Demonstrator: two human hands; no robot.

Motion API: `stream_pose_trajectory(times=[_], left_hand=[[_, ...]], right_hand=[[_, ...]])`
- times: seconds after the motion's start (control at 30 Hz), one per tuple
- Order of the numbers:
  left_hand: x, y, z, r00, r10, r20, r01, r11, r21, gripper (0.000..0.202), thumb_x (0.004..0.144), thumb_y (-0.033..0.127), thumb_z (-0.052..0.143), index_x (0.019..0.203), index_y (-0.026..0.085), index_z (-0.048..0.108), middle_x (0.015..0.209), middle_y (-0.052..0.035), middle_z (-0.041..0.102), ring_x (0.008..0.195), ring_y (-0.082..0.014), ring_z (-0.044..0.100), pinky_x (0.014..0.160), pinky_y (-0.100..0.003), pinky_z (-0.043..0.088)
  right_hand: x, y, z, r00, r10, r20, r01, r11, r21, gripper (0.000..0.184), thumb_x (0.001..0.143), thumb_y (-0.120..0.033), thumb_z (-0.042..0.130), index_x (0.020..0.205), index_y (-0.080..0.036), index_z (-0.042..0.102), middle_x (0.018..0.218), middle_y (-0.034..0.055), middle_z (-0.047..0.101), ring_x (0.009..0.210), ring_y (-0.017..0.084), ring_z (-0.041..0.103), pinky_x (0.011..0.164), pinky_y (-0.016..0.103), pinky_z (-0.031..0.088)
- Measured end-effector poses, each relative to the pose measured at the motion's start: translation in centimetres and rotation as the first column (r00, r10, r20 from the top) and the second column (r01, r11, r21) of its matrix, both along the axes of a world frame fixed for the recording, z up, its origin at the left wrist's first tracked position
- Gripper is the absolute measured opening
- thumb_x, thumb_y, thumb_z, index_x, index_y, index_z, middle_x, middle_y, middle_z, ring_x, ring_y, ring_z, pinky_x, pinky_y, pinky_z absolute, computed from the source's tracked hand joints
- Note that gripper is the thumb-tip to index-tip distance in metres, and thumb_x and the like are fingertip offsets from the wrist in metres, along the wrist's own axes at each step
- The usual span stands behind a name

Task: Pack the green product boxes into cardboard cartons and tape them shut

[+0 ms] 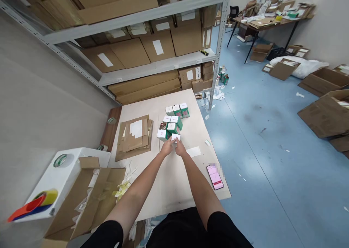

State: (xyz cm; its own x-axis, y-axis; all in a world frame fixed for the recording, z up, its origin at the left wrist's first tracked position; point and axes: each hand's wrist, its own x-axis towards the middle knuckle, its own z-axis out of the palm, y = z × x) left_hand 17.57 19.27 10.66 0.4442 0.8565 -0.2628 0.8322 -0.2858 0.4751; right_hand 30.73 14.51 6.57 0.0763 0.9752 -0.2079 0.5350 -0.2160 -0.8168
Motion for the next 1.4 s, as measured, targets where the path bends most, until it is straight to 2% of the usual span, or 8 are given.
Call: stream_pose_trajectory(times=[0.3, 0.53, 0.77, 1.03, 1.17, 1.27, 1.33, 1.4], left_hand=[[-2.4, -3.7, -1.4, 0.912, 0.326, 0.251, -0.311, 0.945, -0.096, 0.060, 0.085, 0.007, 0.061, 0.143, 0.024, 0.065, 0.154, -0.0039, 0.058, 0.140, -0.0244, 0.058, 0.116, -0.039, 0.049], [-8.0, -10.2, -2.8, 0.717, 0.566, 0.407, -0.526, 0.822, -0.217, 0.059, 0.084, 0.006, 0.060, 0.139, 0.027, 0.068, 0.152, -0.0014, 0.059, 0.135, -0.0244, 0.061, 0.111, -0.039, 0.054], [-14.3, -15.7, -1.7, 0.595, 0.633, 0.496, -0.612, 0.757, -0.231, 0.050, 0.086, 0.012, 0.063, 0.132, 0.030, 0.073, 0.144, -0.0008, 0.066, 0.124, -0.0211, 0.066, 0.108, -0.037, 0.056], [-20.3, -19.3, -3.4, 0.664, 0.573, 0.481, -0.523, 0.815, -0.250, 0.031, 0.090, 0.029, 0.071, 0.120, 0.028, 0.078, 0.134, -0.0030, 0.072, 0.122, -0.0247, 0.067, 0.107, -0.038, 0.054], [-21.8, -20.0, -3.9, 0.700, 0.627, 0.341, -0.582, 0.778, -0.236, 0.059, 0.086, 0.038, 0.077, 0.142, 0.027, 0.062, 0.140, -0.0084, 0.067, 0.126, -0.0273, 0.064, 0.104, -0.037, 0.051], [-21.8, -19.8, -3.7, 0.700, 0.682, 0.212, -0.609, 0.725, -0.323, 0.076, 0.086, 0.052, 0.076, 0.152, 0.025, 0.049, 0.114, -0.0082, 0.076, 0.112, -0.0282, 0.071, 0.093, -0.035, 0.052], [-21.5, -19.3, -3.6, 0.736, 0.642, 0.214, -0.554, 0.753, -0.355, 0.074, 0.090, 0.051, 0.072, 0.154, 0.025, 0.046, 0.101, -0.0051, 0.078, 0.105, -0.0268, 0.072, 0.091, -0.034, 0.051], [-21.1, -18.5, -3.7, 0.754, 0.600, 0.268, -0.513, 0.792, -0.330, 0.068, 0.094, 0.042, 0.068, 0.155, 0.025, 0.045, 0.105, -0.0050, 0.078, 0.106, -0.0251, 0.072, 0.092, -0.034, 0.051]], right_hand=[[-2.5, -3.8, -0.6, 0.997, -0.082, -0.001, 0.082, 0.997, 0.012, 0.073, 0.084, -0.011, 0.051, 0.156, -0.024, 0.051, 0.140, 0.0088, 0.068, 0.118, 0.027, 0.070, 0.101, 0.040, 0.057], [-7.5, -8.5, 1.1, 0.995, 0.016, 0.095, -0.006, 0.995, -0.101, 0.062, 0.094, -0.017, 0.048, 0.156, -0.025, 0.052, 0.110, 0.0084, 0.079, 0.099, 0.028, 0.075, 0.091, 0.037, 0.057], [-12.9, -12.2, 3.1, 0.975, 0.069, 0.212, -0.049, 0.994, -0.100, 0.051, 0.100, -0.022, 0.049, 0.149, -0.022, 0.060, 0.105, 0.0102, 0.080, 0.093, 0.026, 0.075, 0.086, 0.032, 0.055], [-19.3, -18.4, -0.1, 0.985, 0.056, 0.163, -0.037, 0.992, -0.118, 0.048, 0.097, -0.016, 0.044, 0.138, -0.022, 0.068, 0.110, 0.0086, 0.079, 0.098, 0.024, 0.074, 0.092, 0.033, 0.055], [-19.7, -18.1, -1.0, 0.979, -0.071, 0.192, 0.060, 0.996, 0.060, 0.050, 0.089, -0.012, 0.046, 0.133, -0.019, 0.069, 0.138, 0.0113, 0.067, 0.126, 0.025, 0.063, 0.108, 0.037, 0.050], [-19.0, -16.9, -1.1, 0.990, -0.072, 0.123, 0.069, 0.997, 0.024, 0.055, 0.085, -0.012, 0.044, 0.134, -0.021, 0.066, 0.136, 0.0086, 0.068, 0.123, 0.024, 0.064, 0.108, 0.039, 0.051], [-18.7, -16.8, -1.3, 0.987, -0.119, 0.107, 0.125, 0.991, -0.047, 0.053, 0.085, -0.014, 0.043, 0.132, -0.022, 0.066, 0.128, 0.0072, 0.072, 0.115, 0.025, 0.068, 0.105, 0.041, 0.053], [-18.9, -17.5, -1.7, 0.977, -0.186, 0.102, 0.194, 0.978, -0.077, 0.051, 0.085, -0.017, 0.044, 0.130, -0.023, 0.067, 0.125, 0.0075, 0.073, 0.112, 0.026, 0.069, 0.105, 0.043, 0.053]])
